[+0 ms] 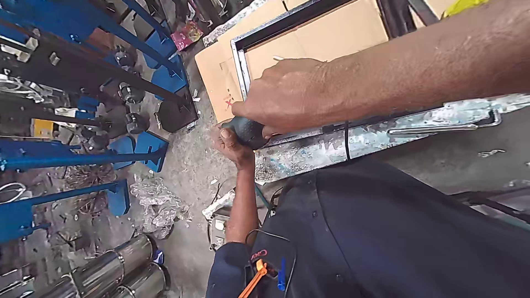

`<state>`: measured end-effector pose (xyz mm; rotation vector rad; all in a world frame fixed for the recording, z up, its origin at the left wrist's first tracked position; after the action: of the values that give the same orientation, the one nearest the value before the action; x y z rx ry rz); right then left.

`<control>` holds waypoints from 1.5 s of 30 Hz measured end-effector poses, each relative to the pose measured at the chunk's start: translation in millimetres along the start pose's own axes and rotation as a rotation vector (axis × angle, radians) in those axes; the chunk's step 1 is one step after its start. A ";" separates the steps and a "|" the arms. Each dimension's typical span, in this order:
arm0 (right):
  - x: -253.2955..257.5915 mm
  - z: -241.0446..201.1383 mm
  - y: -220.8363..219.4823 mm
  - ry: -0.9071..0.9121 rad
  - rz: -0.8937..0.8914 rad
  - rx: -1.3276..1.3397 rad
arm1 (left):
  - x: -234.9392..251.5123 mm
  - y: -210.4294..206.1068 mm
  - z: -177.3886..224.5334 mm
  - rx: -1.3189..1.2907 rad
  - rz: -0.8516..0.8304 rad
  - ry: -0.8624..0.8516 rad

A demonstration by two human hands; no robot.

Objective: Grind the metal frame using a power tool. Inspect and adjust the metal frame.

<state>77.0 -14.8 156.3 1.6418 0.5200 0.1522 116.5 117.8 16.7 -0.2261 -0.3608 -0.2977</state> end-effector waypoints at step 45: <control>5.7 21.9 -20.0 -0.296 -0.343 0.684 | 19.0 -7.7 13.1 -0.037 0.022 0.036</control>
<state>85.8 -31.2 132.5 2.1503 0.6559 -0.5738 126.9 109.5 37.0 -0.2607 -0.3171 -0.2870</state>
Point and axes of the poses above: each hand's wrist, its own x-axis towards the middle knuckle, its own y-axis out of the back of the hand, z = x × y, the point moved 8 cm from there along x, towards the middle knuckle, and after that the axes turned 6 degrees about y, right-handed, at the moved point
